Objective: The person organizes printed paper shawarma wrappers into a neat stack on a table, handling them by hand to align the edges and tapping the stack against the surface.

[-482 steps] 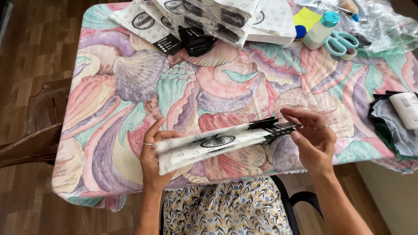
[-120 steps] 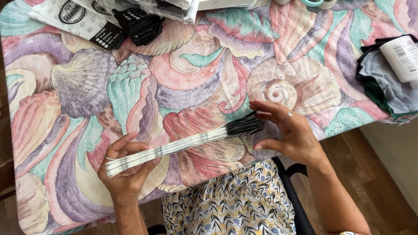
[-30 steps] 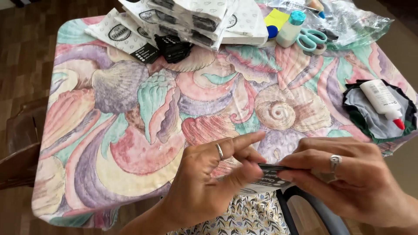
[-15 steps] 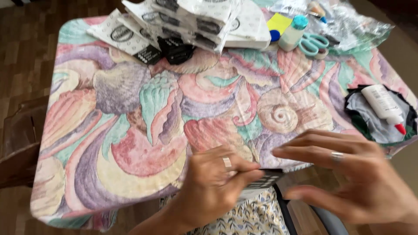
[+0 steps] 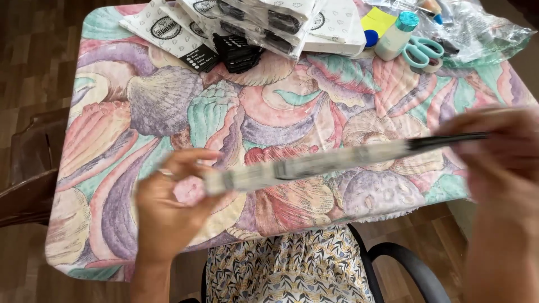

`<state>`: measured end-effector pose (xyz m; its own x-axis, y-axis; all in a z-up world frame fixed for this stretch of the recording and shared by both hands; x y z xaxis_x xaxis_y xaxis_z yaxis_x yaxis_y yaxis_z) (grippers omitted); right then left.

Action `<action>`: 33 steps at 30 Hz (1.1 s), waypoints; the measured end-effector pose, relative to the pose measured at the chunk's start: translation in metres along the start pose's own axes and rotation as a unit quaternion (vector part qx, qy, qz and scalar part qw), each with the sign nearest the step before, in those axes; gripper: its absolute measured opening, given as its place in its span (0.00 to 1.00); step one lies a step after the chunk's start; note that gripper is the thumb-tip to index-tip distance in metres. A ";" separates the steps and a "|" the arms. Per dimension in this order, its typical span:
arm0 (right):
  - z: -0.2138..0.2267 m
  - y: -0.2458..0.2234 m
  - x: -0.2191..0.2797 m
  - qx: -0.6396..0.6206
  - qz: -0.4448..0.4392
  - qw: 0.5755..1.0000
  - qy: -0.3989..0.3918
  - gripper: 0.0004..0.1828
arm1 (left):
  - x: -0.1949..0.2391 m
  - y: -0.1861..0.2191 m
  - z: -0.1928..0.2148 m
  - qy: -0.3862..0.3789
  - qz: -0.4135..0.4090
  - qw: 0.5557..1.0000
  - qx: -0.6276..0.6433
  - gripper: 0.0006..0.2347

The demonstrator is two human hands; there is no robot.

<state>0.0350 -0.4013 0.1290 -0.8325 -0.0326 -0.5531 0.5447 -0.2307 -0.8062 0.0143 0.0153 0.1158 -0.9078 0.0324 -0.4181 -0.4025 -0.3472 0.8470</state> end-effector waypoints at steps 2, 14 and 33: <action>-0.031 0.031 0.001 -0.067 -0.024 0.995 -0.069 0.08 | -0.002 -0.025 -0.011 0.043 -0.024 0.998 0.036 0.15; -0.097 0.095 0.031 -0.045 -0.045 0.989 -0.136 0.32 | 0.003 -0.077 -0.058 0.066 -0.008 0.993 0.093 0.21; -0.131 0.095 0.001 -0.141 -0.241 0.952 -0.121 0.28 | -0.047 -0.069 0.029 0.009 0.139 0.987 0.078 0.34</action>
<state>0.0990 -0.2961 0.0239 -0.9733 -0.2196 -0.0667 0.0697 -0.0055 -0.9976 0.0814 0.0649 0.0870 -0.9841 -0.0610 -0.1665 -0.1522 -0.1920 0.9695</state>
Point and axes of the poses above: each hand's wrist, its own x-axis away from the middle knuckle, its own z-axis out of the back of the hand, y = z × x, the point moved 2 cm from there along -x, towards the middle knuckle, and after that the axes turned 1 degree about -x, right-handed, at the moved point
